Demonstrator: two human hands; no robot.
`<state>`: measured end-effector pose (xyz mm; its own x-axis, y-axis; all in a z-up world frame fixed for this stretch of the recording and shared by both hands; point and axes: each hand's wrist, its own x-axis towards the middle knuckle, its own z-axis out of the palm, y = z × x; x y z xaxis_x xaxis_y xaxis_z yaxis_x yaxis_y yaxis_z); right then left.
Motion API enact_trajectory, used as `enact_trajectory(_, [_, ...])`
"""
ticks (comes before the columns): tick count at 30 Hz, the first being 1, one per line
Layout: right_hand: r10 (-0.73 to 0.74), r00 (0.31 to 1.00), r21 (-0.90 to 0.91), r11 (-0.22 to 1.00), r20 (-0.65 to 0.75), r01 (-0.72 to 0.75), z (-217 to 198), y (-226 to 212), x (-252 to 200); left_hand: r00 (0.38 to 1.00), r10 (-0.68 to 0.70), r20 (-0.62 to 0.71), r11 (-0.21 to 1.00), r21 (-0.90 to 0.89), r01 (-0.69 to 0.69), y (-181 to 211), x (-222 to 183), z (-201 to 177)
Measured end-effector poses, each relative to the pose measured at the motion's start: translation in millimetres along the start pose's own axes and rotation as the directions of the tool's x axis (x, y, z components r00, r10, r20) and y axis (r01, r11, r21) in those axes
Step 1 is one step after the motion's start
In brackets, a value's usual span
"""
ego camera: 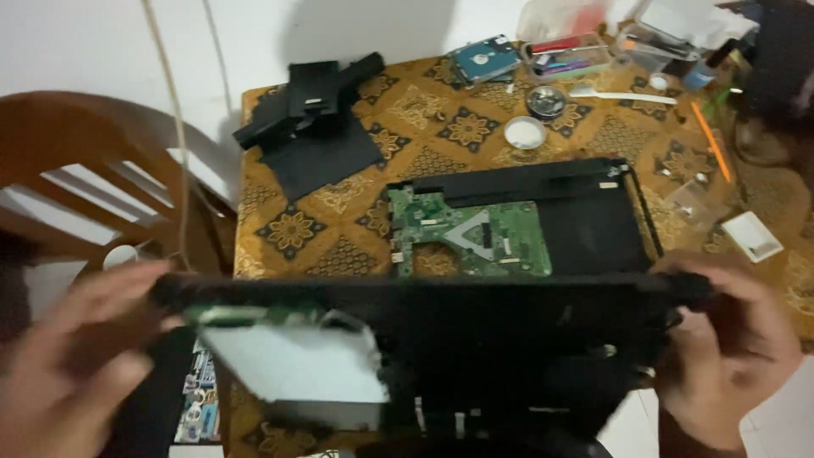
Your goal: Connecting and disconnecting internal ribbon cables and components during a laptop repair.
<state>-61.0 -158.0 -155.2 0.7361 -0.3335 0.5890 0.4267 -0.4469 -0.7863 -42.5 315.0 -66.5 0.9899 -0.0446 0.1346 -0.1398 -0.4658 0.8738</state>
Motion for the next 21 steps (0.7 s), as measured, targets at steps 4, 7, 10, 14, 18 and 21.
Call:
enact_trajectory(4, [0.116, 0.99, 0.045, 0.993, -0.084, -0.112, 13.1, -5.5, 1.2, 0.962, -0.27, -0.041, 0.955, -0.141, 0.262, -44.7, -0.3, 34.5])
enact_trajectory(7, [0.185, 0.98, -0.02, 0.982, -0.074, -0.187, 21.5, -18.2, 6.9, 0.968, -0.241, -0.07, 0.93, -0.302, 0.21, -43.1, 5.5, 54.9])
enact_trajectory(10, [0.244, 0.968, -0.062, 0.967, -0.056, -0.247, 25.0, -24.4, 12.1, 0.977, -0.159, -0.144, 0.899, -0.431, 0.082, -51.3, 1.9, 60.3])
enact_trajectory(14, [0.339, 0.94, -0.045, 0.94, 0.034, -0.337, 22.3, -14.9, 20.4, 0.978, -0.133, -0.162, 0.804, -0.595, 0.011, -80.2, -22.2, 50.6])
enact_trajectory(18, [0.375, 0.919, -0.072, 0.927, 0.122, -0.368, 50.6, -40.4, 32.7, 0.893, -0.376, -0.247, 0.816, -0.545, 0.193, -62.7, -42.0, 44.8])
enact_trajectory(21, [0.523, 0.837, 0.006, 0.848, 0.159, -0.53, 73.6, -49.1, 29.0, 0.816, -0.465, -0.342, 0.827, -0.497, 0.262, -67.1, -53.9, 40.6])
